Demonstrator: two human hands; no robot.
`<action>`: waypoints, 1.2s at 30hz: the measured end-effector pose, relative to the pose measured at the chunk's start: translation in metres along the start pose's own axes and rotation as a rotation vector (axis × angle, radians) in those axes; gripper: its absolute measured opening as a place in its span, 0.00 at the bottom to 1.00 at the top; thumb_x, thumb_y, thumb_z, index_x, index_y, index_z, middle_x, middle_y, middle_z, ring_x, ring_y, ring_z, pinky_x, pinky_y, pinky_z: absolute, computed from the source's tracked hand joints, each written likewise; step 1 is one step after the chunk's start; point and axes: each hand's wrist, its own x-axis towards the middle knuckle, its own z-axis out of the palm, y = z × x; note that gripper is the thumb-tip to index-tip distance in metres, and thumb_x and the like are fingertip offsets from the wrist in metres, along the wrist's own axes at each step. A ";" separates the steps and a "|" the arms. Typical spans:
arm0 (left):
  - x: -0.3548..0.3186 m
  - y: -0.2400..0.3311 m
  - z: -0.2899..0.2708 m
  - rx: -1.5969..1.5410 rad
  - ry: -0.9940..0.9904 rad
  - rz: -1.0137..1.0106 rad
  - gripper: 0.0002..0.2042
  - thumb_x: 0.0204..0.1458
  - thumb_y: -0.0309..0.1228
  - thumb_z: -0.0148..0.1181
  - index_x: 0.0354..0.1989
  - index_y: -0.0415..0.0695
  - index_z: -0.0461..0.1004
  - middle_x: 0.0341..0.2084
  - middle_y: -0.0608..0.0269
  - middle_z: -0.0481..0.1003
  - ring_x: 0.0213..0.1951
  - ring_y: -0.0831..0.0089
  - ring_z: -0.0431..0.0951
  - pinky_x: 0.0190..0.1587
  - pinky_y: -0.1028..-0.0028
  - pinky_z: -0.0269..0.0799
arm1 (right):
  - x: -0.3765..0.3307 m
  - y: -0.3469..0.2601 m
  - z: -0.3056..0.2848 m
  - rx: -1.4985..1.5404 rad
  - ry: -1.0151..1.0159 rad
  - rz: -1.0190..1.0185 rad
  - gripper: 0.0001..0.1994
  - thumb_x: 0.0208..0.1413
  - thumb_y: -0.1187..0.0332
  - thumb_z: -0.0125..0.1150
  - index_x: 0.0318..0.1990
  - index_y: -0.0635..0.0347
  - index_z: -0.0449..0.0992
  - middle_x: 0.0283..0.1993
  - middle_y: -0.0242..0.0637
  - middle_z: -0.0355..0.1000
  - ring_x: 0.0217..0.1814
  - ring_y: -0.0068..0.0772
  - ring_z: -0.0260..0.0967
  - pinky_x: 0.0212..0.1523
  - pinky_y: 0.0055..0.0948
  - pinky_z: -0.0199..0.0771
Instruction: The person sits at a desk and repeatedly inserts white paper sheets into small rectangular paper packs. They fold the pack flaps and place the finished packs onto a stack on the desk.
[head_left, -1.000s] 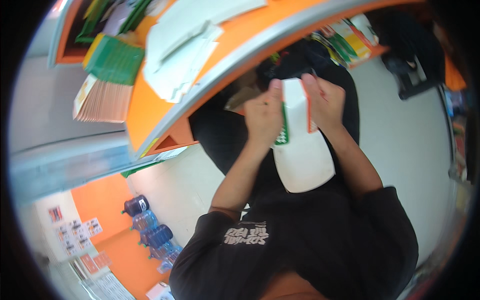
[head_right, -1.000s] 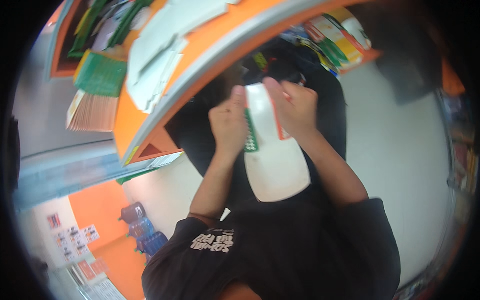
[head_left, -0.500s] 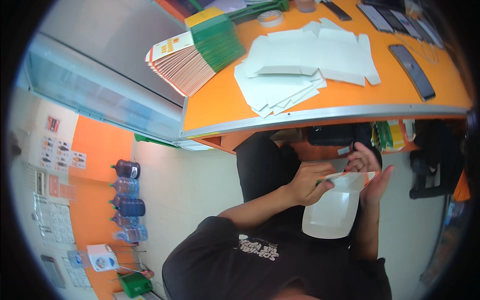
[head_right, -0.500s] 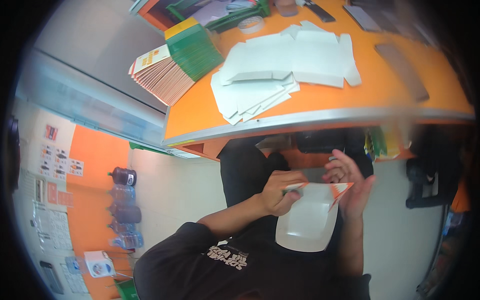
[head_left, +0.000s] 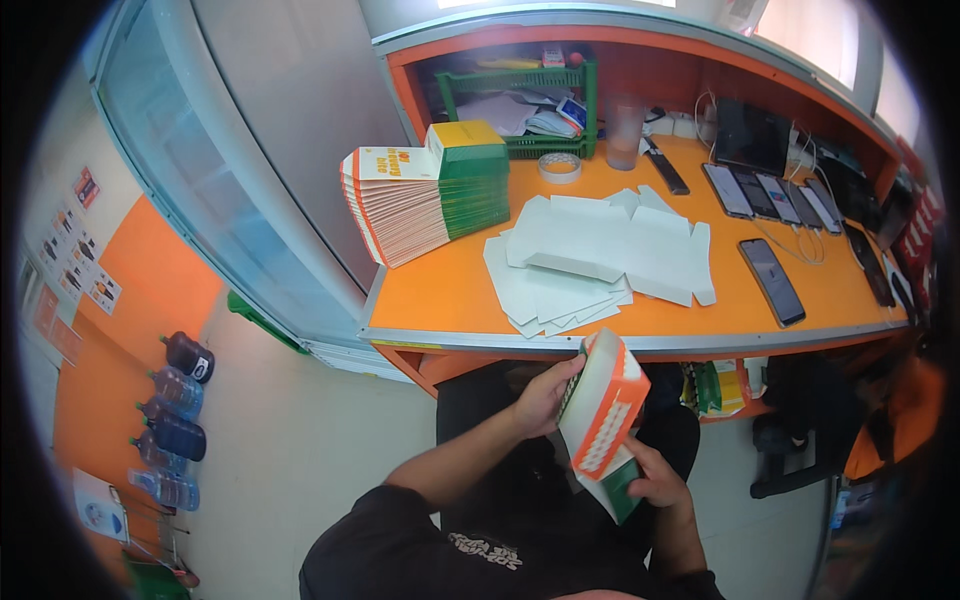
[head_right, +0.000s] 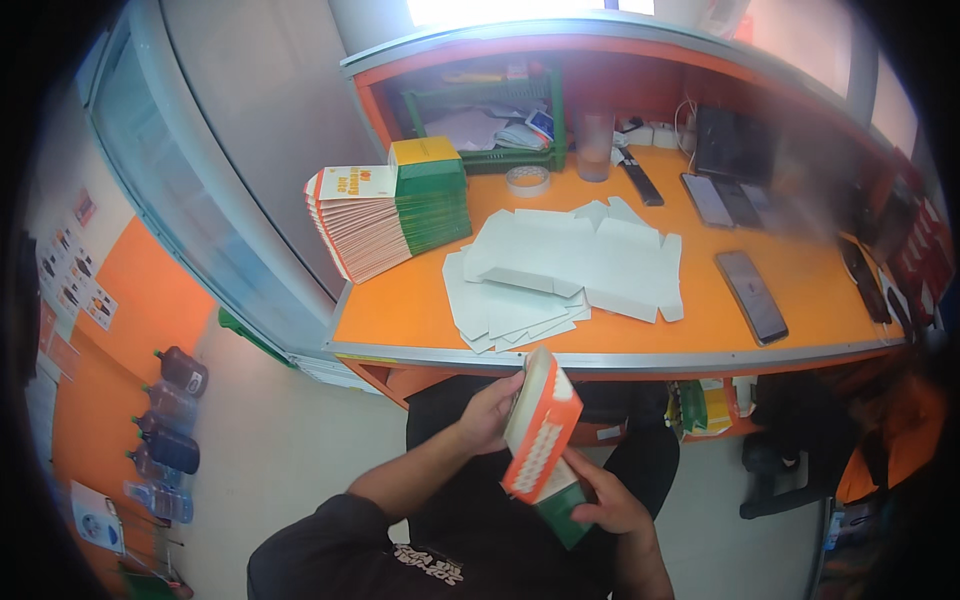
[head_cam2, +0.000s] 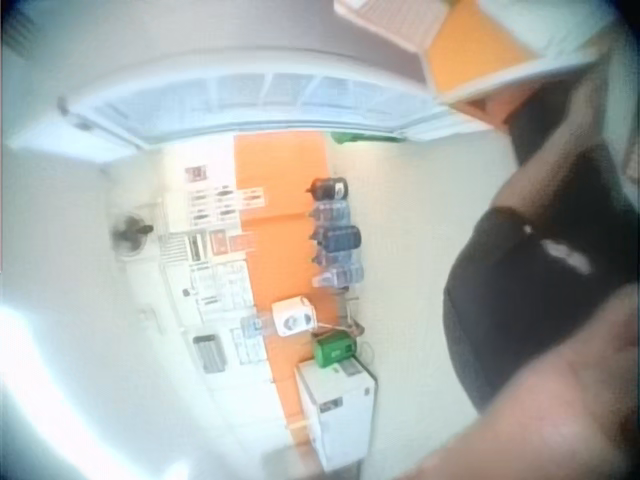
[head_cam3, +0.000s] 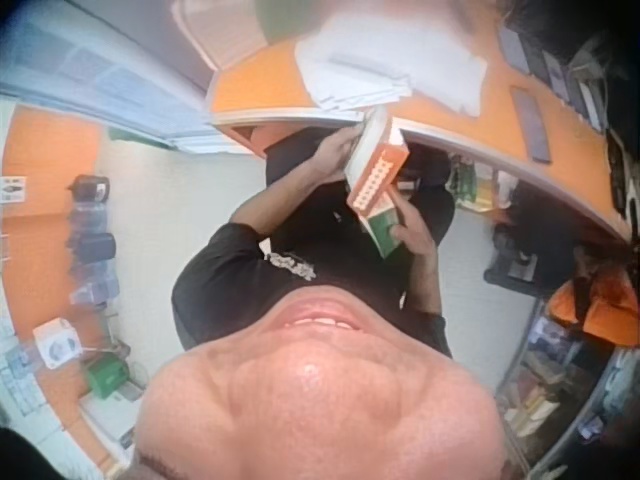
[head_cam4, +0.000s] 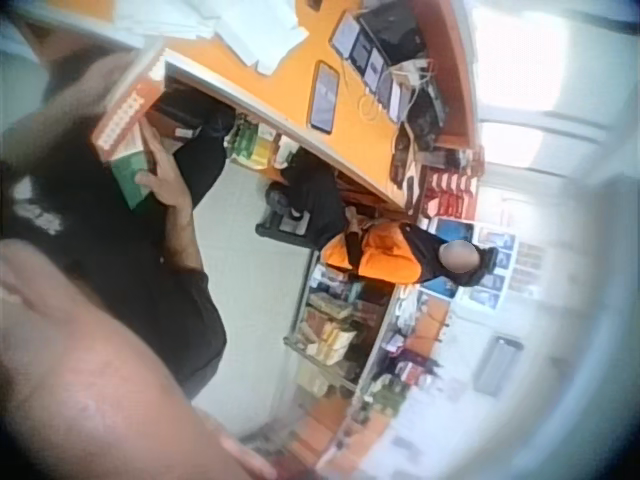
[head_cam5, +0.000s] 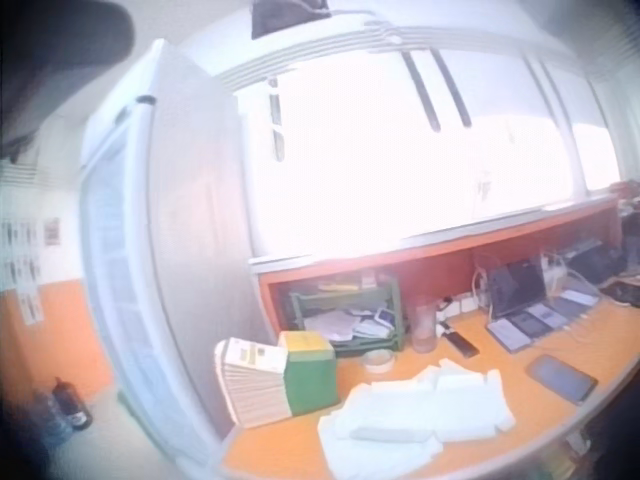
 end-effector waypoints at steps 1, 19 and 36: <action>0.001 0.013 0.015 0.156 0.065 0.010 0.23 0.69 0.46 0.42 0.62 0.41 0.63 0.56 0.59 0.69 0.57 0.71 0.71 0.60 0.67 0.67 | 0.014 -0.028 0.004 -0.252 -0.031 -0.036 0.49 0.48 0.47 0.73 0.72 0.61 0.56 0.71 0.50 0.57 0.73 0.47 0.58 0.70 0.42 0.58; 0.018 0.390 0.080 1.682 1.015 0.288 0.24 0.59 0.48 0.58 0.46 0.34 0.80 0.31 0.58 0.81 0.36 0.74 0.80 0.44 0.76 0.72 | 0.409 -0.252 -0.056 -1.313 -0.156 -0.489 0.51 0.37 0.63 0.71 0.74 0.54 0.52 0.71 0.49 0.57 0.75 0.48 0.51 0.74 0.41 0.52; -0.005 0.434 -0.007 2.079 1.185 0.129 0.20 0.53 0.42 0.62 0.34 0.31 0.81 0.24 0.48 0.81 0.26 0.61 0.81 0.34 0.63 0.76 | 0.485 -0.234 -0.040 -1.223 -0.330 0.014 0.44 0.46 0.58 0.65 0.73 0.54 0.56 0.70 0.46 0.61 0.71 0.42 0.59 0.71 0.35 0.56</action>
